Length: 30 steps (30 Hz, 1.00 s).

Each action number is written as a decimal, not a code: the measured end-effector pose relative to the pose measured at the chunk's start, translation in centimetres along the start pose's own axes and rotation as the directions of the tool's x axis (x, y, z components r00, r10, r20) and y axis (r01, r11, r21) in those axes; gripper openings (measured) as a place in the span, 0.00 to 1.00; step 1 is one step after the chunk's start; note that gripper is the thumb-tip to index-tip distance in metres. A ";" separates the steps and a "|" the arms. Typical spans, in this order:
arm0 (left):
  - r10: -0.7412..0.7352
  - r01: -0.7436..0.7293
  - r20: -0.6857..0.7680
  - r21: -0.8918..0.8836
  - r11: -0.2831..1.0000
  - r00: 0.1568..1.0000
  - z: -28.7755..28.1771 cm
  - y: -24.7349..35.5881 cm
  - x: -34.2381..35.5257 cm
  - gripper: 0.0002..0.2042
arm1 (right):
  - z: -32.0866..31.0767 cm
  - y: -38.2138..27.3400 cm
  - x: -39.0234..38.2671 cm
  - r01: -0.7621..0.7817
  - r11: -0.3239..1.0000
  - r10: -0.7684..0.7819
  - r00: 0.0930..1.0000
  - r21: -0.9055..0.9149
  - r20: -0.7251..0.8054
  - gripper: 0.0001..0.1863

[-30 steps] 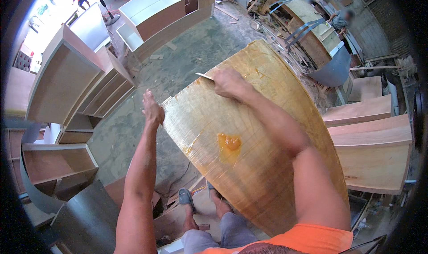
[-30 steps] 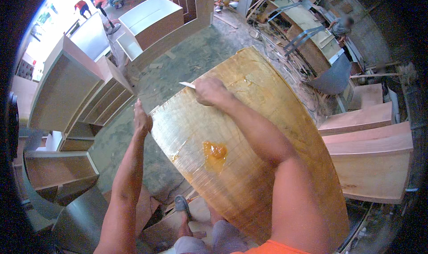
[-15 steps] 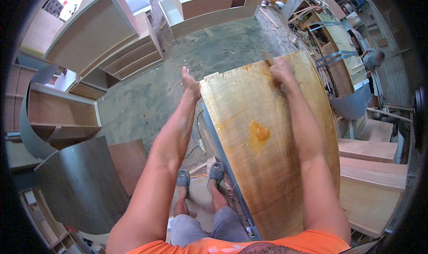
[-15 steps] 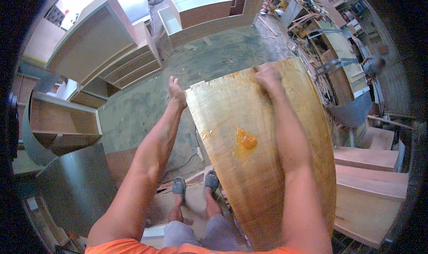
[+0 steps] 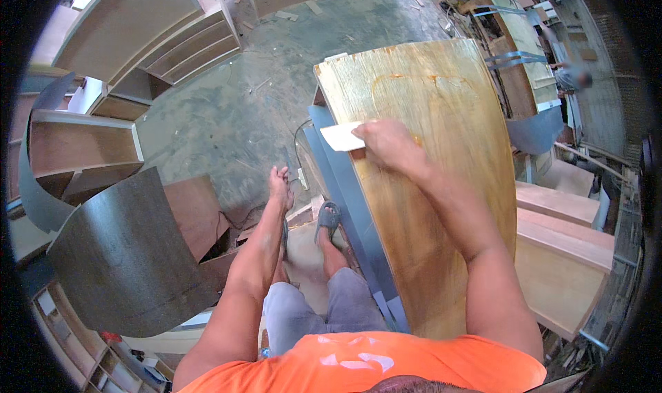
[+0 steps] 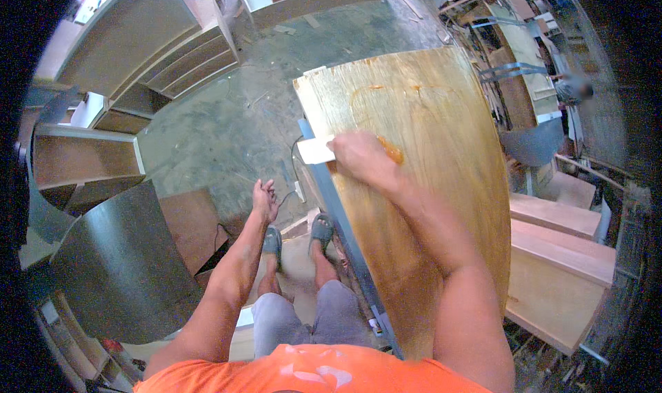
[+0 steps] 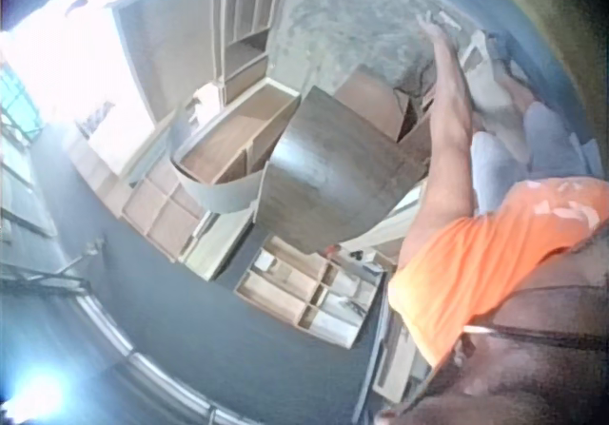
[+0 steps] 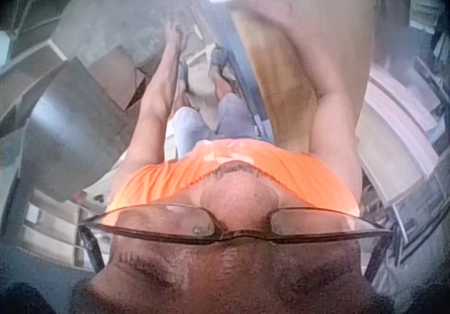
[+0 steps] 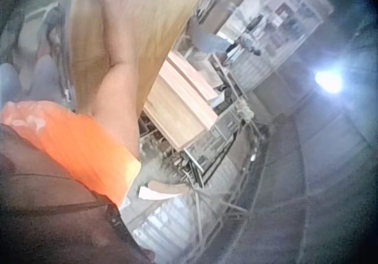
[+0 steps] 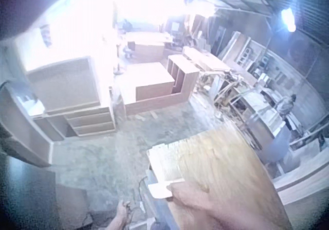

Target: The person applies an amber-colored finish to a large curved wooden panel using a sponge. They spread the finish across the surface in long strokes, occasionally dipping the sponge to reload material, and work methodically from one end of the panel to the other.

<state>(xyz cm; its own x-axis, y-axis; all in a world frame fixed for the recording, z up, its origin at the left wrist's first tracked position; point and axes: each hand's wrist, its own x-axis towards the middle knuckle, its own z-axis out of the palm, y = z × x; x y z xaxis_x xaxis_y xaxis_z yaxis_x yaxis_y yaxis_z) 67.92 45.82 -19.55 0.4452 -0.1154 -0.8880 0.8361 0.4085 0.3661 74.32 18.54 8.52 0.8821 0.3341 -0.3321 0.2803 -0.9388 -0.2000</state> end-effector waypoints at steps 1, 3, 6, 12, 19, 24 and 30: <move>-0.031 0.031 -0.019 0.004 1.000 0.999 -1.2 -0.9 -0.6 0.34 | 0.4 -0.6 -2.6 -0.010 1.000 0.010 1.000 0.029 0.026 0.08; -0.089 0.091 -0.041 0.064 0.994 0.995 0.1 -1.2 -2.4 0.31 | 4.1 -0.6 -8.9 -0.009 0.995 0.020 0.994 0.103 -0.110 0.08; -0.075 0.060 0.160 0.101 0.993 0.984 2.9 -0.2 -3.7 0.29 | 8.0 -2.8 -18.8 -0.012 0.998 0.018 0.994 0.056 -0.111 0.11; 0.037 -0.098 0.404 0.132 0.986 0.914 15.1 5.2 -7.5 0.26 | 11.3 -3.8 -37.5 -0.300 0.905 0.220 0.936 0.301 0.273 0.16; 0.088 -0.143 0.436 0.093 0.985 0.896 17.5 4.4 -9.3 0.20 | 11.1 21.7 -40.7 -0.855 0.193 0.978 0.125 0.481 -0.169 0.09; 0.080 -0.163 0.377 0.194 0.967 0.923 16.7 3.3 -10.9 0.19 | 7.8 38.2 -31.0 -0.944 0.113 0.991 0.083 0.311 -0.108 0.19; 0.108 -0.159 0.342 0.124 0.979 0.933 16.2 1.3 -11.6 0.19 | 2.5 40.2 -9.4 -0.842 0.419 0.906 0.360 0.339 -0.224 0.19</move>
<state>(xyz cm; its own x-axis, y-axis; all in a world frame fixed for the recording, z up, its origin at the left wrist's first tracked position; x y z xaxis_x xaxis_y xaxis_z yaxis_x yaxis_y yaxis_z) 69.10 32.99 -4.27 0.6153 -0.3735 -0.6942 0.7882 0.3058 0.5340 76.39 -22.09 1.34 0.6564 -0.7486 -0.0940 -0.7540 -0.6465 -0.1166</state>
